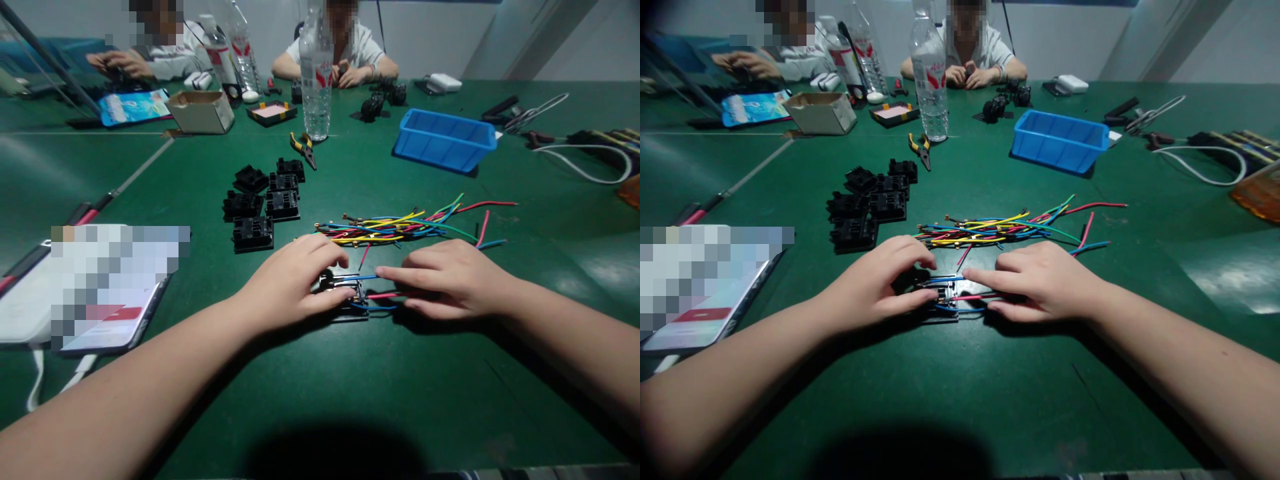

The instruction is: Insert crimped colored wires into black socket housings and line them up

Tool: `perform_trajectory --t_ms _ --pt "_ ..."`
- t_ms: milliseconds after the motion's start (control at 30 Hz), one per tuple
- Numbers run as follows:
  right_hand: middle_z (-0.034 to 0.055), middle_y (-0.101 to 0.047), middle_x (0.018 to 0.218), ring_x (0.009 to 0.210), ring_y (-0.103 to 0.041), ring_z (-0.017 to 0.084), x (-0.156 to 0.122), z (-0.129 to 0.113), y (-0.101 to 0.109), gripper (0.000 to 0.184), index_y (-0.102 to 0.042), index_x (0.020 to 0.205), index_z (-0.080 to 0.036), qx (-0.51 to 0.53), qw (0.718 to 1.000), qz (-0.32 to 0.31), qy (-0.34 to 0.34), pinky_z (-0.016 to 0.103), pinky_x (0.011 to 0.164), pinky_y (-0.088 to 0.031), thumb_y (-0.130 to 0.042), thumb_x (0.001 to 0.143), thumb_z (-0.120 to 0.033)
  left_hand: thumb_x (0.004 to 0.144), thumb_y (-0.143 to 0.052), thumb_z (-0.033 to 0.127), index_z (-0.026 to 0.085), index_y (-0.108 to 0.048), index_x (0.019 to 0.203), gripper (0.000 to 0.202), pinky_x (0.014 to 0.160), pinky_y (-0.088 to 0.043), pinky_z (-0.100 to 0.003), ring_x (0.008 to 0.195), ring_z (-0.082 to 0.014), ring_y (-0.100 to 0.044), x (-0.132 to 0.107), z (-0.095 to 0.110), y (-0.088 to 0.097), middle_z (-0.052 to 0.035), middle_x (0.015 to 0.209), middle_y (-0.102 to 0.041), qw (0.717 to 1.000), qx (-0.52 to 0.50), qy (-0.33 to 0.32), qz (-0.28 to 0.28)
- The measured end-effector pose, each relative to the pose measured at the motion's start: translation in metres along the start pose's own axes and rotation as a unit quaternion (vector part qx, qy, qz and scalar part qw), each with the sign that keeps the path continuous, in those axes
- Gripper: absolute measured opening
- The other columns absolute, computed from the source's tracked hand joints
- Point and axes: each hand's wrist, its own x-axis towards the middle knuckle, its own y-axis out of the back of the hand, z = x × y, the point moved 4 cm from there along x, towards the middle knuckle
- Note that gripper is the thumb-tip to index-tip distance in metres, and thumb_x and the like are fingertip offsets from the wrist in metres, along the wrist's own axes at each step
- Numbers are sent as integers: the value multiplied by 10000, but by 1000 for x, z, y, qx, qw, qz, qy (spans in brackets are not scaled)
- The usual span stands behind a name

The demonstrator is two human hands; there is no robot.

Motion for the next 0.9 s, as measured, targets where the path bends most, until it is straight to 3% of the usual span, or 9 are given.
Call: perform_trajectory --t_ms 100,233,667,900 --pt "8 -570 749 617 -505 132 -2 1 -1 468 -472 1373 -197 16 1000 -8 4 281 563 -278 -474 941 -375 874 -581 339 189 -471 850 187 708 -400 -298 785 -172 -489 -1 6 4 -24 851 -547 999 10 -9 36" --pt "6 -558 753 621 -501 133 -2 1 -2 473 -459 1384 -201 21 1000 -9 2 284 561 -271 -481 940 -364 872 -584 292 202 -395 777 229 620 -340 -259 664 -132 -426 -1 7 2 24 735 -473 999 -29 8 35" --pt "-7 -551 717 600 -485 125 0 1 -1 459 -473 1379 -219 43 999 -10 -7 286 558 -278 -489 936 -340 898 -537 293 199 -412 780 196 624 -330 -260 665 -135 -425 2 6 -2 21 751 -483 997 -59 32 -33" --pt "-4 -552 715 595 -484 130 -1 1 -2 464 -462 1389 -230 44 999 -12 -4 294 553 -276 -489 934 -318 903 -524 314 203 -401 773 210 630 -342 -253 655 -126 -416 2 3 -4 26 754 -482 995 -88 43 -37"
